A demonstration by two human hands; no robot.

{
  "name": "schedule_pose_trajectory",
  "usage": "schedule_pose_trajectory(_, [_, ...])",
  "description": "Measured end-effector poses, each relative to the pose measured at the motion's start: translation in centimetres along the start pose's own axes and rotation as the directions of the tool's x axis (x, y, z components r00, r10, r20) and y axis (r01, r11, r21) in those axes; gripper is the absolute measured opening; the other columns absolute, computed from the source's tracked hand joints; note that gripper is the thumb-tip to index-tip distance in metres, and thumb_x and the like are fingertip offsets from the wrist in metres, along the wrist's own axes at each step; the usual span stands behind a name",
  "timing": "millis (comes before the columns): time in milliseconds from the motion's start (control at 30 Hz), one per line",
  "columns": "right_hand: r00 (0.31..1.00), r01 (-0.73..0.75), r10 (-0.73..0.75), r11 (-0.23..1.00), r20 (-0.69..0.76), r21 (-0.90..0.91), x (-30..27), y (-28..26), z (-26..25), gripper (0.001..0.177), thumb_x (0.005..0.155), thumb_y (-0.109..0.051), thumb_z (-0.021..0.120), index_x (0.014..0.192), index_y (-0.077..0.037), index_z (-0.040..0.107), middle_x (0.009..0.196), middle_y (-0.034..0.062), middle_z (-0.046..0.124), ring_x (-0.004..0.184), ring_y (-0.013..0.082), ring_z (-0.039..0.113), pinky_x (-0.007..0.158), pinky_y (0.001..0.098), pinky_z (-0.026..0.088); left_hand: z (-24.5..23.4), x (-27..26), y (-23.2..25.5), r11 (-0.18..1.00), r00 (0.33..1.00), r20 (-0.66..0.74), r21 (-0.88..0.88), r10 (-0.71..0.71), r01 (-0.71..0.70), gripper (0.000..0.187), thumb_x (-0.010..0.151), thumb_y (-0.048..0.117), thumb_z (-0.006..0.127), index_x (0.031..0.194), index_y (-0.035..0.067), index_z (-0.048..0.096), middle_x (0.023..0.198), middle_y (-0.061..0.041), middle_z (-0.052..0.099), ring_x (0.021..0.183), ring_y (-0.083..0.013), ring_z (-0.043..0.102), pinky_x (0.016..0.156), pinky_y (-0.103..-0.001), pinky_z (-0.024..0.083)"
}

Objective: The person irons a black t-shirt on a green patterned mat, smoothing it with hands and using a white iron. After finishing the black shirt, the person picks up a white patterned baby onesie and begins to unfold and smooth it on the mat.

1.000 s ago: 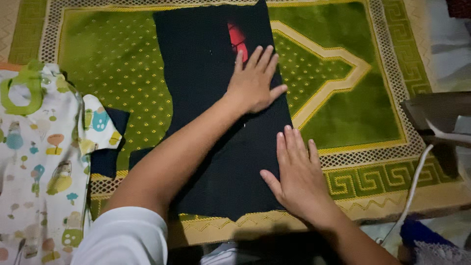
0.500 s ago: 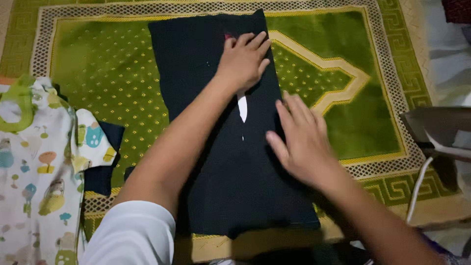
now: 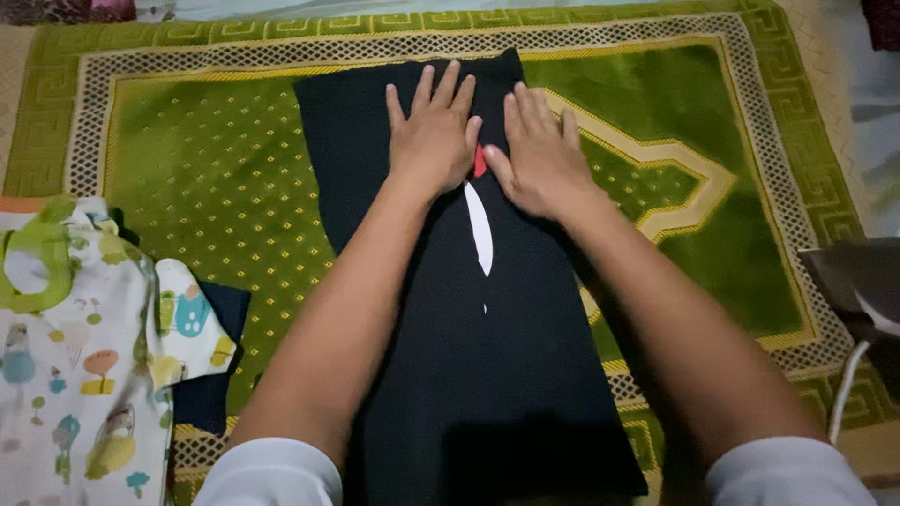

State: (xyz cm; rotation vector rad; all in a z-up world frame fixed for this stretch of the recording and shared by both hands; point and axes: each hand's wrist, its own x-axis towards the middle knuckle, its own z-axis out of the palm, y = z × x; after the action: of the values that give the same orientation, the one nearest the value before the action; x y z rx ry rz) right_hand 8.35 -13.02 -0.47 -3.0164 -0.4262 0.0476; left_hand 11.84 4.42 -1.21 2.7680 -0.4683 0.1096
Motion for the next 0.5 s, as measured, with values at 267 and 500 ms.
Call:
schedule_pose_trajectory(267, [0.996, -0.085, 0.087, 0.996, -0.034, 0.037, 6.3, 1.0, 0.1, 0.076, 0.105, -0.050, 0.035, 0.164, -0.005, 0.018, 0.172, 0.0130, 0.014, 0.158, 0.0343, 0.010, 0.123, 0.0640, 0.009, -0.6, -0.2, 0.0, 0.997, 0.997, 0.002, 0.011, -0.075, 0.075, 0.058, 0.103, 0.039, 0.045, 0.157, 0.021, 0.036, 0.168, -0.004, 0.022, 0.155, -0.0329, 0.015, 0.118, -0.071, 0.004])
schedule_pose_trajectory(500, [0.993, -0.087, 0.084, 0.996, -0.087, -0.031, 5.9, 0.2, -0.2, 0.077, 0.105, -0.051, 0.036, 0.163, -0.003, 0.019, 0.171, 0.0147, 0.012, 0.157, 0.0361, 0.005, 0.121, 0.0654, 0.002, -0.9, -0.3, -0.1, 0.997, 0.997, 0.015, 0.015, -0.080, 0.079, 0.056, 0.106, 0.038, 0.040, 0.159, 0.024, 0.034, 0.169, -0.002, 0.020, 0.156, -0.0325, 0.013, 0.120, -0.071, 0.003])
